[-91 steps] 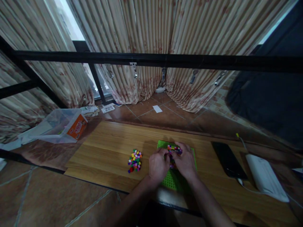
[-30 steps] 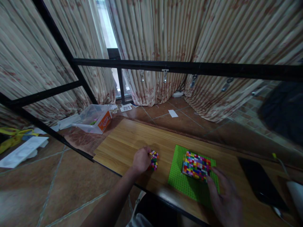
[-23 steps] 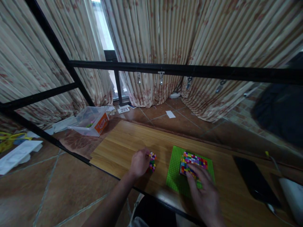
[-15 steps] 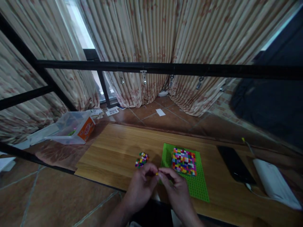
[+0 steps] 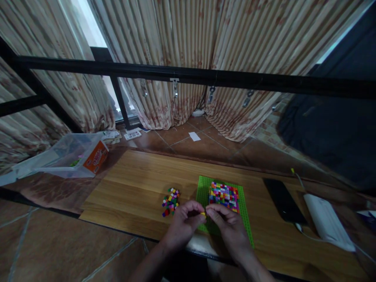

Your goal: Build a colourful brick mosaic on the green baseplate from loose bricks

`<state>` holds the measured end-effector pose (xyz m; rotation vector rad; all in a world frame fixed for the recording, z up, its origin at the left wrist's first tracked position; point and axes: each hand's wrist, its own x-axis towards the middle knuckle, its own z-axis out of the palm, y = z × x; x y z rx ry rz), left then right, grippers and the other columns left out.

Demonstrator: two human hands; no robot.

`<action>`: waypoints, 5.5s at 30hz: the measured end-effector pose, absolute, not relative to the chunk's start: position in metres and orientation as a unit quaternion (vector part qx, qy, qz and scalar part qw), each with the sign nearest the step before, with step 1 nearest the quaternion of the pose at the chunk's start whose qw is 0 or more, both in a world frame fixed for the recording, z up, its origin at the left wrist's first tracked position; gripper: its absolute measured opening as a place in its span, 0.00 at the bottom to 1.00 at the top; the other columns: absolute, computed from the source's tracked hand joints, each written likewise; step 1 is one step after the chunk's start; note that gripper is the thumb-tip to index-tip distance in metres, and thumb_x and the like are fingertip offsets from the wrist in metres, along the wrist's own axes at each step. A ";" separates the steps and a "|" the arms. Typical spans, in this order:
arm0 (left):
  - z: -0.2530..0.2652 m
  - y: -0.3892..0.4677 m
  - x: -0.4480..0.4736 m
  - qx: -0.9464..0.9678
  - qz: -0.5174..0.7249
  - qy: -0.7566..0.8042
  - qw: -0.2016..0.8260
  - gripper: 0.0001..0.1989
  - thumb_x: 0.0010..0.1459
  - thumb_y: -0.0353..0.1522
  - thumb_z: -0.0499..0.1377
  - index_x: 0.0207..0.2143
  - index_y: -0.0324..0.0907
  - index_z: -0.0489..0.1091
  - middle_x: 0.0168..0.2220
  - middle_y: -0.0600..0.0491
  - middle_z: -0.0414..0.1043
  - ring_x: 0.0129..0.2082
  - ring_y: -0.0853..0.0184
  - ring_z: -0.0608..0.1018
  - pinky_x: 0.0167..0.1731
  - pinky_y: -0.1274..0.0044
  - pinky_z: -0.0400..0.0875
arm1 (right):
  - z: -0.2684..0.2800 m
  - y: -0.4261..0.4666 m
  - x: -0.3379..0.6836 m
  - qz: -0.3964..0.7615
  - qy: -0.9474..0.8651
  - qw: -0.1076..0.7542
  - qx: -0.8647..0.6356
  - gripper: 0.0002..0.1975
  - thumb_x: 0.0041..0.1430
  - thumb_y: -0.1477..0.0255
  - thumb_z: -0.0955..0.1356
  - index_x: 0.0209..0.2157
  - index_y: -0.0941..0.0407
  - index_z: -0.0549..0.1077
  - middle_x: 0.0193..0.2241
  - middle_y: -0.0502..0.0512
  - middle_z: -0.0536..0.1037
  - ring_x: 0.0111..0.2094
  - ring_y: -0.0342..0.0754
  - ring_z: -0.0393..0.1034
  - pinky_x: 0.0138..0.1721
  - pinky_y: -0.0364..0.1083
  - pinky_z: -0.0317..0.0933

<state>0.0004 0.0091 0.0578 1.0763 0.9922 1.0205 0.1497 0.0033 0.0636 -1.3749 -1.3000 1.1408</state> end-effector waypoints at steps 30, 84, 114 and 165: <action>0.047 0.049 0.026 0.696 0.286 0.508 0.419 0.27 0.54 0.24 0.51 0.57 0.45 0.65 0.49 0.49 0.74 0.48 0.61 0.75 0.51 0.70 0.68 | 0.040 0.047 0.180 -0.067 -0.774 0.255 -0.576 0.14 0.63 0.73 0.60 0.41 0.54 0.77 0.43 0.59 0.74 0.44 0.54 0.65 0.46 0.52 0.58; 0.041 0.063 0.061 0.689 0.453 0.519 0.225 0.07 0.51 0.22 0.61 0.29 0.42 0.75 0.34 0.54 0.70 0.37 0.68 0.74 0.42 0.74 0.69 | 0.024 -0.014 0.222 0.073 -0.644 0.453 -0.612 0.13 0.64 0.69 0.61 0.42 0.53 0.75 0.45 0.58 0.74 0.46 0.50 0.70 0.47 0.52 0.66; 0.050 0.039 0.034 0.719 0.427 0.522 0.168 0.16 0.55 0.22 0.54 0.43 0.44 0.73 0.43 0.49 0.72 0.45 0.63 0.74 0.48 0.69 0.70 | 0.052 0.011 0.190 -0.114 -0.757 0.153 -0.625 0.25 0.55 0.84 0.60 0.52 0.54 0.71 0.54 0.61 0.70 0.50 0.56 0.65 0.50 0.55 0.57; 0.015 -0.007 -0.080 0.664 0.394 0.631 0.070 0.11 0.62 0.35 0.51 0.38 0.44 0.73 0.37 0.50 0.75 0.39 0.63 0.78 0.43 0.70 0.74 | -0.036 0.004 0.343 -0.056 -0.758 0.216 -0.613 0.23 0.62 0.57 0.59 0.51 0.57 0.68 0.51 0.61 0.71 0.51 0.57 0.65 0.52 0.56 0.60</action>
